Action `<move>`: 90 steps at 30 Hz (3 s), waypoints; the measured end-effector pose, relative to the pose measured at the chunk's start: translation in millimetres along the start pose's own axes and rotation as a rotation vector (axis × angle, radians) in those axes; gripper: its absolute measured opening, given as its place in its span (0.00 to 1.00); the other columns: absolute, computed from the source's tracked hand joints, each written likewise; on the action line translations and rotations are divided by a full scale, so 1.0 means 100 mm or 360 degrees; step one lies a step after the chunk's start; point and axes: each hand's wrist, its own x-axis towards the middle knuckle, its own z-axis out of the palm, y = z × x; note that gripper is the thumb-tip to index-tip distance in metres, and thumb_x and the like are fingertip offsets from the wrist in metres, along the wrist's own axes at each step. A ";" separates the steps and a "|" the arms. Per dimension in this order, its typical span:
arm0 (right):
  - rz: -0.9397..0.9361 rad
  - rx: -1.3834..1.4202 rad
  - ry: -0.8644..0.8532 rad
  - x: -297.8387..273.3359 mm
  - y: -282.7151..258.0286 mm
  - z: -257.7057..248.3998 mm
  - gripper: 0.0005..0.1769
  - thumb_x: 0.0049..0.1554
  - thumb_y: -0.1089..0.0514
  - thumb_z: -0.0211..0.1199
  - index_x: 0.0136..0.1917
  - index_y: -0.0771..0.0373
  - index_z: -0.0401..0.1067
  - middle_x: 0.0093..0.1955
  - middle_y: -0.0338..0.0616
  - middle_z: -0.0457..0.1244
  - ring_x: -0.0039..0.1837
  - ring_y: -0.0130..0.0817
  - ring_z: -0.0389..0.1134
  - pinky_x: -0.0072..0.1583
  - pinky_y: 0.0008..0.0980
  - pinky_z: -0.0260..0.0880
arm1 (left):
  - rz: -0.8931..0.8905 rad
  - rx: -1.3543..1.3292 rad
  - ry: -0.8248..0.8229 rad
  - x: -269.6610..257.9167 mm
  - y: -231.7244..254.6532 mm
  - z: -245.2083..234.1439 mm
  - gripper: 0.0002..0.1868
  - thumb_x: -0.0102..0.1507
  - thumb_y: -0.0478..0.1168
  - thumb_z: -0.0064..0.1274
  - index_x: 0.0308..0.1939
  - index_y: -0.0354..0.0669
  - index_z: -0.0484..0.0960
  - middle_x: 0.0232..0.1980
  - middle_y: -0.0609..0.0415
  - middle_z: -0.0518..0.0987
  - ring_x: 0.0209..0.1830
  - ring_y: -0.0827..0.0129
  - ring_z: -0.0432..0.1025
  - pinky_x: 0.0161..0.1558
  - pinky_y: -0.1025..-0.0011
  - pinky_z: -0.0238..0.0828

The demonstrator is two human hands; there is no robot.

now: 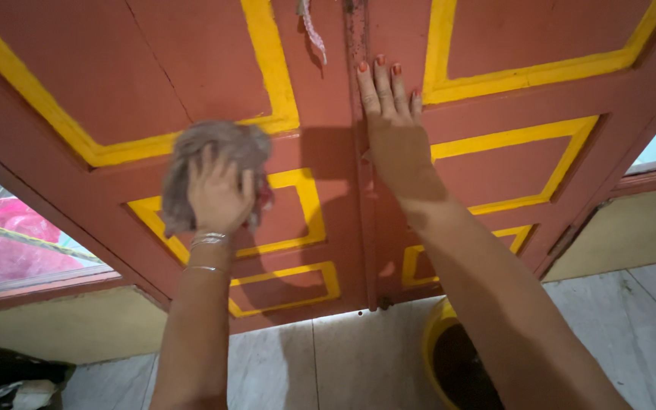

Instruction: The person cleans a wooden door by wiping its panels with a cloth, periodically rinsing and wringing the cloth in a bucket of water.

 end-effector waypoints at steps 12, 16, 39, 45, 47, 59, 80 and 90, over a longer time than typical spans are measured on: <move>0.0003 -0.0186 -0.0084 -0.03 0.09 0.08 0.68 0.41 0.51 0.73 0.84 0.58 0.35 0.86 0.50 0.39 0.84 0.51 0.43 0.75 0.54 0.56 | 0.0407 -0.0020 -0.0059 0.60 0.46 -0.25 0.18 0.67 0.49 0.53 0.53 0.43 0.87 0.65 0.53 0.81 0.68 0.58 0.71 0.64 0.54 0.67; -0.0106 -0.0498 0.0282 -0.04 0.07 0.07 0.70 0.50 0.49 0.80 0.88 0.58 0.32 0.88 0.48 0.38 0.87 0.47 0.45 0.78 0.48 0.59 | 0.0377 0.0077 -0.0093 0.37 0.13 -0.30 0.20 0.67 0.51 0.53 0.52 0.42 0.88 0.62 0.52 0.82 0.66 0.58 0.72 0.63 0.52 0.67; -0.0019 -0.0104 -0.0116 -0.03 0.00 -0.06 0.79 0.38 0.50 0.83 0.85 0.60 0.30 0.87 0.55 0.33 0.86 0.57 0.37 0.78 0.58 0.50 | 0.0095 0.0105 -0.0082 0.81 0.65 -0.04 0.21 0.68 0.51 0.49 0.54 0.39 0.85 0.70 0.46 0.75 0.72 0.53 0.65 0.67 0.46 0.60; 0.0039 -0.0043 -0.0203 -0.01 -0.03 -0.11 0.80 0.34 0.49 0.84 0.84 0.59 0.30 0.86 0.53 0.33 0.85 0.57 0.36 0.77 0.57 0.49 | -0.0053 0.0050 0.0083 1.53 0.56 -0.10 0.18 0.71 0.48 0.46 0.51 0.38 0.84 0.70 0.44 0.74 0.74 0.49 0.63 0.70 0.42 0.55; 0.0006 -0.0051 -0.0126 -0.04 -0.02 -0.10 0.79 0.36 0.49 0.83 0.85 0.59 0.31 0.87 0.53 0.34 0.86 0.56 0.37 0.78 0.56 0.50 | -0.0047 0.0061 0.0144 1.53 0.55 -0.09 0.21 0.72 0.49 0.46 0.55 0.34 0.83 0.70 0.43 0.74 0.74 0.48 0.62 0.70 0.43 0.57; -0.0001 -0.0175 -0.0044 -0.09 0.02 -0.01 0.78 0.37 0.48 0.82 0.86 0.58 0.34 0.88 0.52 0.36 0.86 0.53 0.39 0.78 0.54 0.53 | 0.0155 -0.0030 -0.0145 0.34 0.51 0.17 0.23 0.66 0.49 0.52 0.60 0.40 0.83 0.69 0.49 0.77 0.71 0.58 0.68 0.68 0.51 0.65; -0.0043 -0.0056 -0.0079 -0.07 0.01 -0.09 0.77 0.38 0.46 0.82 0.84 0.59 0.31 0.86 0.54 0.35 0.85 0.56 0.38 0.78 0.56 0.48 | -0.0016 -0.0066 0.0072 1.21 0.42 0.18 0.17 0.70 0.47 0.50 0.51 0.36 0.81 0.72 0.39 0.70 0.74 0.41 0.59 0.71 0.43 0.54; 0.0012 0.0160 -0.0185 -0.11 0.03 -0.16 0.76 0.40 0.50 0.81 0.86 0.58 0.33 0.88 0.54 0.33 0.87 0.55 0.34 0.80 0.55 0.44 | 0.0059 -0.0327 -0.0070 0.02 0.06 0.14 0.15 0.64 0.41 0.58 0.54 0.41 0.84 0.66 0.49 0.78 0.68 0.54 0.70 0.66 0.52 0.66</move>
